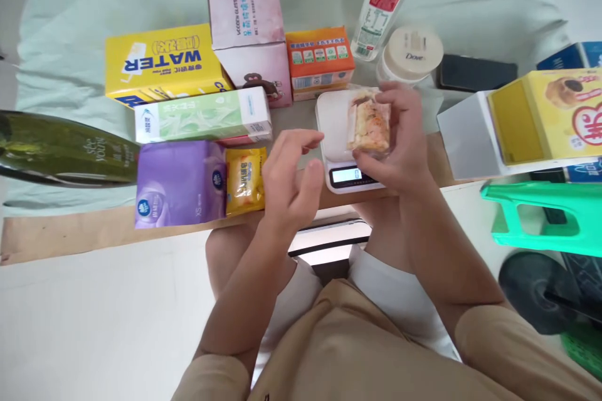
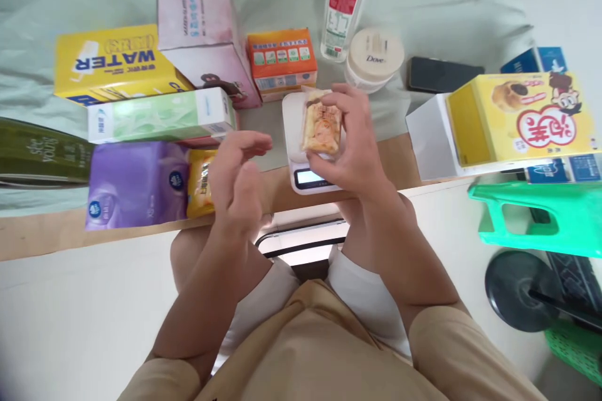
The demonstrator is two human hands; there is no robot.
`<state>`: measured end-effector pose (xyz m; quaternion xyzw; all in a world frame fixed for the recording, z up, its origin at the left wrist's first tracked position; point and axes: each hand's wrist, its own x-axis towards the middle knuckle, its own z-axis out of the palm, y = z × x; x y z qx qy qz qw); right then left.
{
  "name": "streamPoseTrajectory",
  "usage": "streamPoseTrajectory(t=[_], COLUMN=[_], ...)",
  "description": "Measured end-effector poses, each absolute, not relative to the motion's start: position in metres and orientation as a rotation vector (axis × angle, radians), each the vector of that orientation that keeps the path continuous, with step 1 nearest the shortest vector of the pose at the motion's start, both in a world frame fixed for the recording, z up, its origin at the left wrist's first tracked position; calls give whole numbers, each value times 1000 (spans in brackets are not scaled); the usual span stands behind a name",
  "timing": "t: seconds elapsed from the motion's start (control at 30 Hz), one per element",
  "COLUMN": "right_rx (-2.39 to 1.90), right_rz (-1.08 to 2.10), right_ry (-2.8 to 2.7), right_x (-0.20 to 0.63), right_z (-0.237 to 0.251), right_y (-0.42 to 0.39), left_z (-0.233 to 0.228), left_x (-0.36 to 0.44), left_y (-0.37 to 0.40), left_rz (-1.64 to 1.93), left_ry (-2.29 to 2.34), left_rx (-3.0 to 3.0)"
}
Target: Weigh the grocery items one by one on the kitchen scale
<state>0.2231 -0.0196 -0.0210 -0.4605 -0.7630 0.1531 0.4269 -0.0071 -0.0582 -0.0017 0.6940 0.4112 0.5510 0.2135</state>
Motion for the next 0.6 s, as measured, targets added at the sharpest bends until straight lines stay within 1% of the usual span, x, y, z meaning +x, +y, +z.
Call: streamPoseTrajectory(t=[0.07, 0.2, 0.43, 0.6], right_rx=[-1187, -1182, -1212, -1242], right_rz=[375, 432, 571, 651], right_ry=[-1883, -1902, -2038, -2108], right_x=[241, 260, 257, 252], right_z=[-30, -39, -32, -27], right_y=[-16, -8, -4, -8], left_z=[-6, -10, -14, -16], left_x=[2, 10, 12, 16], left_y=[-55, -48, -47, -50], left_rz=[1449, 1415, 1229, 1190], left_ry=[1085, 1036, 1201, 1098], left_rx=[1987, 2024, 2051, 2121])
